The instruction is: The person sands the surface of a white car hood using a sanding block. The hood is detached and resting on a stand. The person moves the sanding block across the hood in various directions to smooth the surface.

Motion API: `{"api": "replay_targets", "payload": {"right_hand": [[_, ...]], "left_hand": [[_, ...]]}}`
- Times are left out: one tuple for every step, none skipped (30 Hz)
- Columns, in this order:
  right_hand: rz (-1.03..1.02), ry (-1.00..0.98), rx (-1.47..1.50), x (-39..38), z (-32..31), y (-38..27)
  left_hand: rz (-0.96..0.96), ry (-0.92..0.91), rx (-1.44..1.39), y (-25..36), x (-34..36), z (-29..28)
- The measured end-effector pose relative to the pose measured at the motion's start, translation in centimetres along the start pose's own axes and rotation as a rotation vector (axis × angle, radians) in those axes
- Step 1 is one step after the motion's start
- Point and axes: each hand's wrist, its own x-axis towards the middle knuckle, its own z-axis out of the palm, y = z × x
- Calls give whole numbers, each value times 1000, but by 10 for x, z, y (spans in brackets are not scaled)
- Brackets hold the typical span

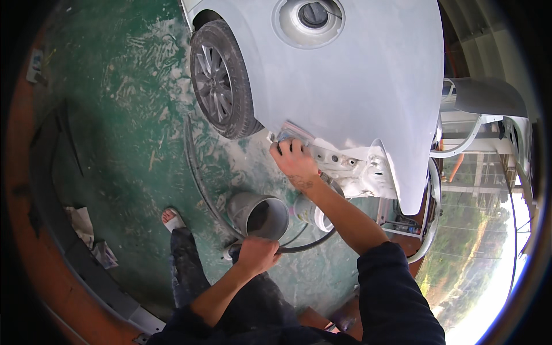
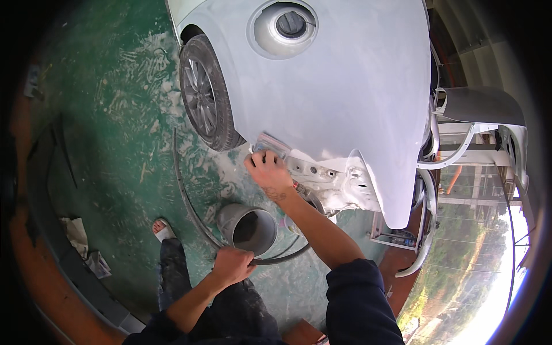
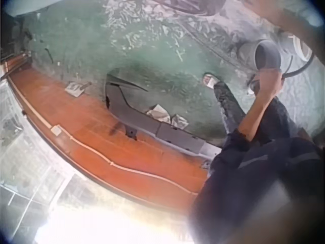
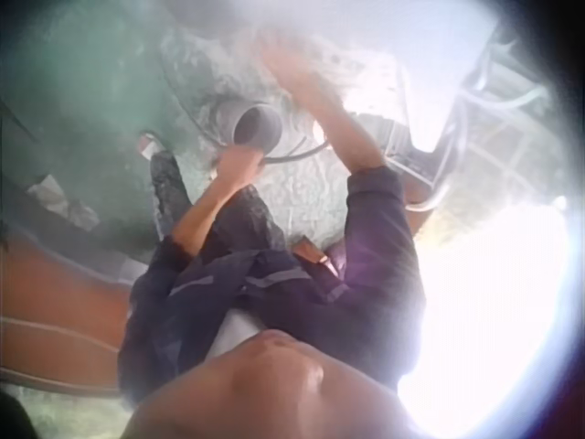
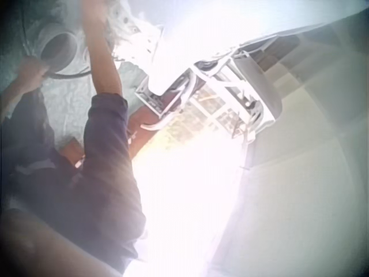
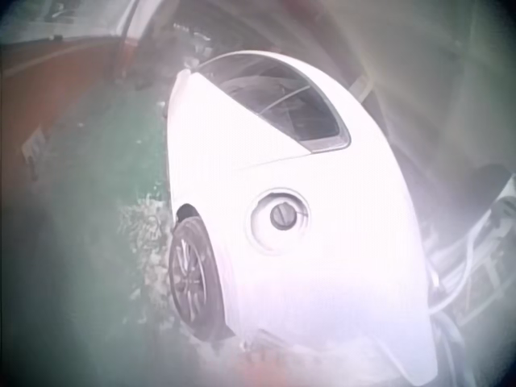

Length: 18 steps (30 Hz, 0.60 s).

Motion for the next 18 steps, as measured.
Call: {"api": "replay_targets", "payload": {"right_hand": [[-5, 5, -11, 0, 2, -1], [-2, 19, -8, 4, 10, -6], [-1, 34, -4, 8, 14, -11], [14, 29, 5, 10, 16, -14], [32, 23, 13, 11, 18, -17], [40, 6, 23, 11, 14, -14], [47, -8, 34, 12, 11, -10], [50, -34, 47, 7, 4, -4], [53, -61, 54, 2, -8, 7], [55, -87, 48, -1, -22, 19], [59, -113, 43, -7, -39, 33], [62, -138, 38, -12, -54, 48], [82, -161, 56, -19, -66, 60], [102, -182, 75, -26, -76, 72], [115, -187, 85, -28, -81, 78], [127, -192, 96, -28, -87, 83], [135, -195, 106, -27, -93, 90], [141, -194, 97, -27, -91, 87]], "left_hand": [[-14, 2, 12, -2, 0, -1], [-28, 4, 25, -4, -2, -2], [-44, 8, 37, -7, -4, -1], [-53, 9, 31, -13, -8, 0], [-59, 7, 26, -20, -13, 0], [-66, 8, 21, -21, -14, -4], [-63, -9, 22, -19, -13, -5], [-59, -29, 25, -16, -13, -6], [-49, -45, 27, -10, -9, -9], [-14, -59, 25, -2, -4, -12], [22, -73, 25, 10, 2, -12], [56, -85, 26, 23, 8, -12], [88, -79, 13, 32, 12, -12], [119, -73, -1, 40, 16, -11], [148, -66, -11, 47, 19, -13], [155, -77, -8, 53, 20, -16], [154, -75, -3, 55, 20, -21], [159, -81, 2, 54, 19, -23]]}}
